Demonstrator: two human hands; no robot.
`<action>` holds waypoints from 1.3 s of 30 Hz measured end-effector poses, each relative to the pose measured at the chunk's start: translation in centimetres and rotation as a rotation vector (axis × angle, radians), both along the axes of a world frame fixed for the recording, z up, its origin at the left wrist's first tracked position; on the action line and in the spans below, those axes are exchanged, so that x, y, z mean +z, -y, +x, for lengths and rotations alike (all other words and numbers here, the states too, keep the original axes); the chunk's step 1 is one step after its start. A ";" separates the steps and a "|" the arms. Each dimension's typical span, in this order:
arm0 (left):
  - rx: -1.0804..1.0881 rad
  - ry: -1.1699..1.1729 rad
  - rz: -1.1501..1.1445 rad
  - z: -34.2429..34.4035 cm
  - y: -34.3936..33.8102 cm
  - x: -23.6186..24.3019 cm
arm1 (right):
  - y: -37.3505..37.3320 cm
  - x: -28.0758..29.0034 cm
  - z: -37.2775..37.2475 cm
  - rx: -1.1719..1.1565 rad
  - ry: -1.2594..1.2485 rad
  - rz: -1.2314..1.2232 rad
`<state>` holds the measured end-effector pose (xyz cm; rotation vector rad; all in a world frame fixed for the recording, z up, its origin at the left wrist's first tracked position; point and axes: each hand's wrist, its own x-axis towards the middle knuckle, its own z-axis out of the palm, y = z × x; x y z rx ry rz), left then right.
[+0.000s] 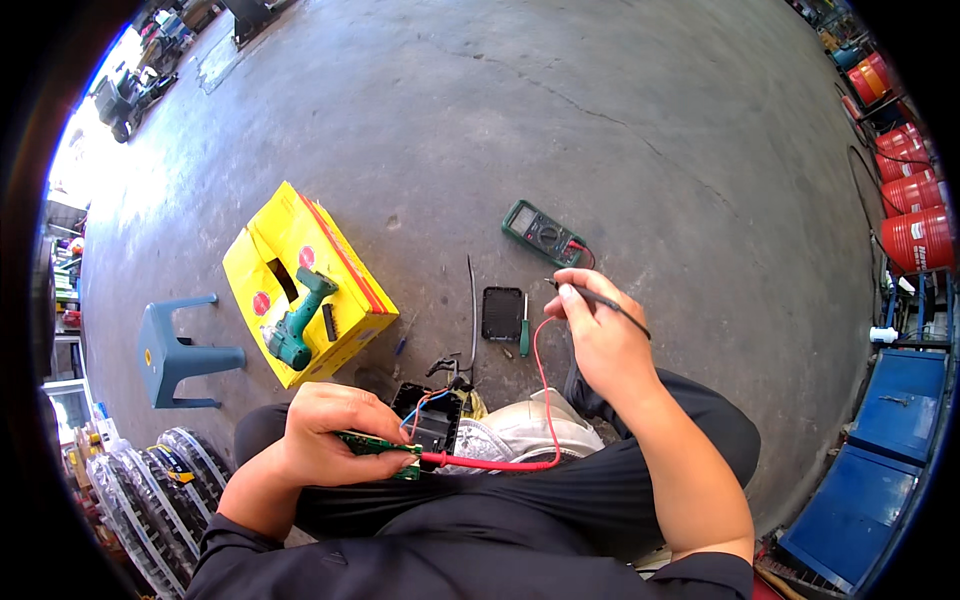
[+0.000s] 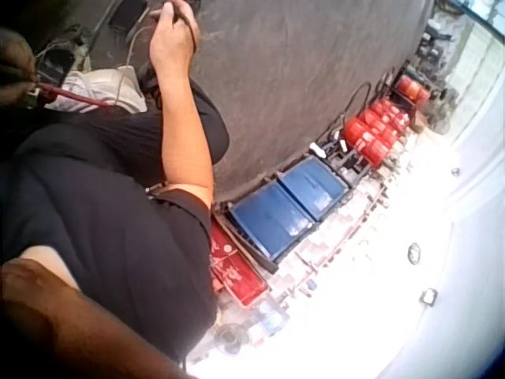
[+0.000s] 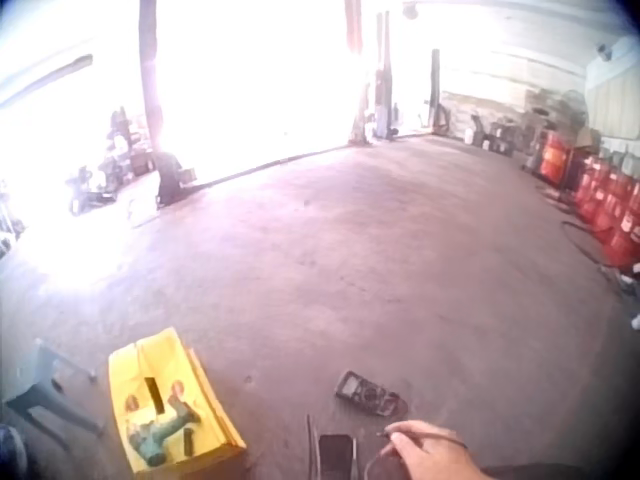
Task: The person uses a multimeter to test a circuit board and connected wires, holding probes to various contact points and turning the board over.
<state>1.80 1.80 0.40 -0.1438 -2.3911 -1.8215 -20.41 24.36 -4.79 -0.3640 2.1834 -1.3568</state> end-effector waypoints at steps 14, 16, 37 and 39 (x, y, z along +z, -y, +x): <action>0.054 0.100 -0.026 5.7 2.1 1.5 | 7.8 -21.8 2.4 0.861 0.031 0.856; 0.061 0.102 -0.035 6.5 2.0 1.1 | 6.9 -24.7 5.1 0.961 -0.100 1.019; 0.141 0.251 0.004 8.6 2.4 -0.2 | 8.3 -28.1 7.7 1.420 -0.087 1.044; 0.134 0.245 -0.007 8.3 2.4 -0.2 | 6.5 -32.0 8.2 1.387 -0.217 0.928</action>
